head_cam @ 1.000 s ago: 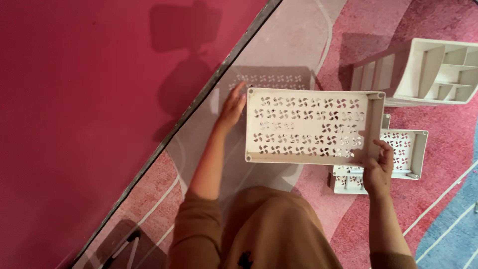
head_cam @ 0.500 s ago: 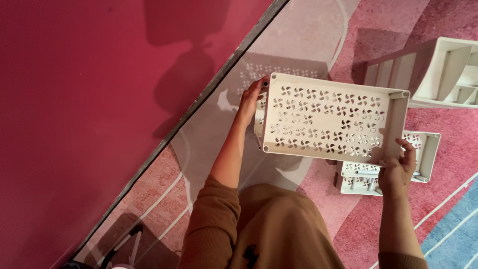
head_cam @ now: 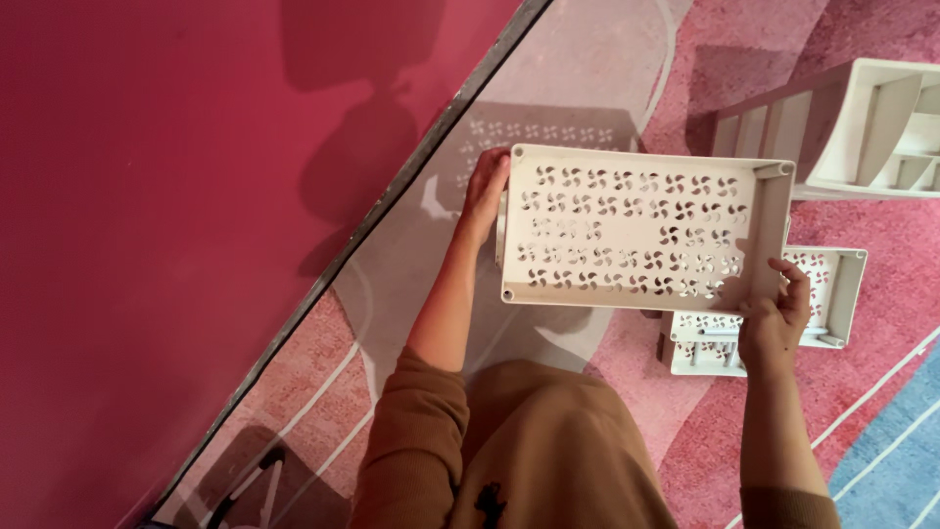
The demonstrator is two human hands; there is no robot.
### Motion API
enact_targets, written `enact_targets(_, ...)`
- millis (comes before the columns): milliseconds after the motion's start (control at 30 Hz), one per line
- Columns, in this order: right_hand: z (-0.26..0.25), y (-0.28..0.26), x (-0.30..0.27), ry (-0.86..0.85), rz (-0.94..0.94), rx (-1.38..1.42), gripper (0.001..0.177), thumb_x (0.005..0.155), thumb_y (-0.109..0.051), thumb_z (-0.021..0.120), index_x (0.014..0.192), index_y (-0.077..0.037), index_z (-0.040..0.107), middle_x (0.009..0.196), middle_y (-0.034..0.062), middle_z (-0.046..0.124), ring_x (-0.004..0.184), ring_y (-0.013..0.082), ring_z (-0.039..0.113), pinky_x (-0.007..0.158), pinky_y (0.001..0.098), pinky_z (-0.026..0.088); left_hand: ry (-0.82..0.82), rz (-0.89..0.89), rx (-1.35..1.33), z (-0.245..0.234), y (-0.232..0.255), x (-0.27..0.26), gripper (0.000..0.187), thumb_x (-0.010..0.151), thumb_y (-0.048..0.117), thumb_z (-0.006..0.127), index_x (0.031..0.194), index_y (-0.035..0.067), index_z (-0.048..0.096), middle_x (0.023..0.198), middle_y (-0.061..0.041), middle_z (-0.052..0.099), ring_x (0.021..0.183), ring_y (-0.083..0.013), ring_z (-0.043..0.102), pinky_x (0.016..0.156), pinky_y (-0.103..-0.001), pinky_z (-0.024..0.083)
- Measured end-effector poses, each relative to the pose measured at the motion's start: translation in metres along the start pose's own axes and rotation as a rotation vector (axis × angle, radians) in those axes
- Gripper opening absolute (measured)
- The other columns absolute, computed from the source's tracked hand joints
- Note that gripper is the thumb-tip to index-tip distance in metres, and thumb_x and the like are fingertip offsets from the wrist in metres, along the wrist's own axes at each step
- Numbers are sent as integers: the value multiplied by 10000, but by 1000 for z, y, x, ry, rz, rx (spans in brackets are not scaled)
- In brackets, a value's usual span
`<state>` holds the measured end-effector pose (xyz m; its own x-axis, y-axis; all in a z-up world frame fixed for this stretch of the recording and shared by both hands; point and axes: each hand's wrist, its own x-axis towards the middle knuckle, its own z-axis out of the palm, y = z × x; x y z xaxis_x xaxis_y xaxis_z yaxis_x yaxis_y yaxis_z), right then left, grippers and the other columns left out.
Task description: The person assembles a white plastic storage unit by inserting rods into perforated panels and connecting them together on the floor.
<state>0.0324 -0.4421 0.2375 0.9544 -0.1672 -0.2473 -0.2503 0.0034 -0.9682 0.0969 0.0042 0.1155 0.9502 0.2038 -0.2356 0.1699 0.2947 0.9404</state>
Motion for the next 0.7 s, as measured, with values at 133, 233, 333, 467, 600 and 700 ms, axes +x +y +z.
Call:
enact_targets(133, -7, -5, -2, 22, 30, 39, 582, 906, 158, 379, 1421, -75, 514, 1101, 68, 634, 798, 71, 518, 682, 215, 424, -35, -40, -5, 2, 9, 0, 483, 1068, 461, 477, 1274, 54, 636, 1191, -63, 680, 1092, -167, 620, 964, -336, 486)
enact_targets(233, -8, -3, -2, 28, 42, 36, 585, 905, 168, 379, 1416, -79, 519, 1097, 70, 630, 799, 75, 521, 679, 217, 423, -15, -91, -61, 2, 12, -1, 528, 1072, 488, 420, 1310, 69, 636, 1230, -53, 678, 1104, -170, 629, 992, -326, 477)
enact_targets(333, -6, 0, 4, 39, 25, 56, 585, 903, 177, 383, 1409, -80, 528, 1104, 76, 630, 801, 75, 510, 684, 220, 422, -37, -87, -48, 3, 16, -1, 553, 1057, 501, 401, 1358, 86, 608, 1286, -44, 661, 1137, -170, 627, 1016, -331, 466)
enact_targets(467, -1, 1, 8, 40, 49, 42, 579, 895, 170, 390, 1394, -90, 528, 1098, 74, 635, 814, 81, 546, 695, 230, 465, 5, -128, -22, 3, 20, -3, 573, 1057, 516, 389, 1345, 77, 619, 1260, -60, 673, 1131, -169, 626, 1007, -332, 475)
enact_targets(600, 4, -1, 9, 12, 23, -48, 609, 890, 171, 381, 1424, -79, 532, 1112, 82, 646, 823, 76, 525, 697, 220, 427, 30, -171, -86, 2, 25, -7, 535, 1066, 487, 424, 1254, 46, 662, 1151, -65, 709, 1069, -170, 641, 956, -321, 494)
enact_targets(700, 6, -3, 9, 7, 24, -2, 592, 897, 159, 385, 1420, -76, 531, 1100, 82, 644, 818, 84, 544, 703, 223, 454, 53, -95, -51, 3, 30, -8, 442, 1058, 422, 515, 1210, 33, 658, 1116, -37, 678, 1050, -148, 602, 943, -313, 474)
